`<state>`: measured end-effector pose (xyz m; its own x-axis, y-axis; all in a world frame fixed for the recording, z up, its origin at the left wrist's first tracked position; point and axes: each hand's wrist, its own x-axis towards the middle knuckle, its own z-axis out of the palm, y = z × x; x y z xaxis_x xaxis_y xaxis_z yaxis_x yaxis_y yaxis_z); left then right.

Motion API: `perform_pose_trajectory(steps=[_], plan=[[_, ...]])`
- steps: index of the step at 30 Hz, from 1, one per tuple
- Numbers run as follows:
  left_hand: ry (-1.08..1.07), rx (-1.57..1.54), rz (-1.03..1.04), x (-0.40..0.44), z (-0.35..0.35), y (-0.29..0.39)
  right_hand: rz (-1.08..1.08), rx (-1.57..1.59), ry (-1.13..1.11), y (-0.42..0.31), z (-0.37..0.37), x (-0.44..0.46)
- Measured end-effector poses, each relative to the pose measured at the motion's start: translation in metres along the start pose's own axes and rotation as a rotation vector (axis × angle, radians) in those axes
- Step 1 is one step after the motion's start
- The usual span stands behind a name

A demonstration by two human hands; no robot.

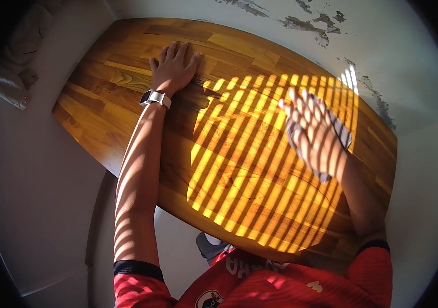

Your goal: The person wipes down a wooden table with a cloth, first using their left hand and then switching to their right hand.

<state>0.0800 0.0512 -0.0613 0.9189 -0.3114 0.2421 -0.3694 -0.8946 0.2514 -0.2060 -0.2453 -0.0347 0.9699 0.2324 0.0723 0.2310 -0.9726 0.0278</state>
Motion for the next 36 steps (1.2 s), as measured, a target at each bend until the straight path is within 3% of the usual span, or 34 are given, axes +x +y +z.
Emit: perform_pose_trajectory(steps=[3, 4, 5, 6, 8, 14, 16, 24, 30, 36], plan=[[0.004, -0.005, 0.001, 0.001, 0.001, -0.001, 0.085, -0.022, -0.071, -0.002, -0.011, 0.003], [0.005, -0.002, -0.002, 0.001, 0.001, -0.002, 0.027, -0.102, -0.041, -0.016, -0.003, -0.001], [0.004, -0.002, 0.001, 0.001, -0.001, -0.002, 0.021, 0.461, -0.082, -0.040, -0.013, -0.006], [0.001, -0.004, 0.008, 0.001, 0.000, -0.002, -0.101, 0.174, -0.125, -0.060, -0.025, -0.016], [0.002, 0.003, 0.007, 0.003, 0.003, -0.005, -0.220, 0.282, -0.204, -0.075, -0.036, -0.021], [0.003, 0.026, 0.017, 0.005, 0.004, -0.008, 0.087, 0.032, -0.010, -0.001, -0.011, 0.001], [-0.006, 0.028, 0.013, 0.004, 0.002, -0.007, 0.102, -0.041, 0.004, 0.012, -0.011, 0.000], [-0.008, 0.028, 0.026, 0.004, 0.004, -0.009, 0.017, 0.199, -0.096, -0.028, -0.030, -0.031], [-0.002, 0.016, 0.032, 0.003, 0.003, -0.009, 0.192, 0.091, 0.176, 0.004, -0.020, -0.049], [0.008, 0.022, 0.039, 0.004, 0.005, -0.011, 0.317, 0.183, 0.122, -0.018, -0.033, -0.084]])
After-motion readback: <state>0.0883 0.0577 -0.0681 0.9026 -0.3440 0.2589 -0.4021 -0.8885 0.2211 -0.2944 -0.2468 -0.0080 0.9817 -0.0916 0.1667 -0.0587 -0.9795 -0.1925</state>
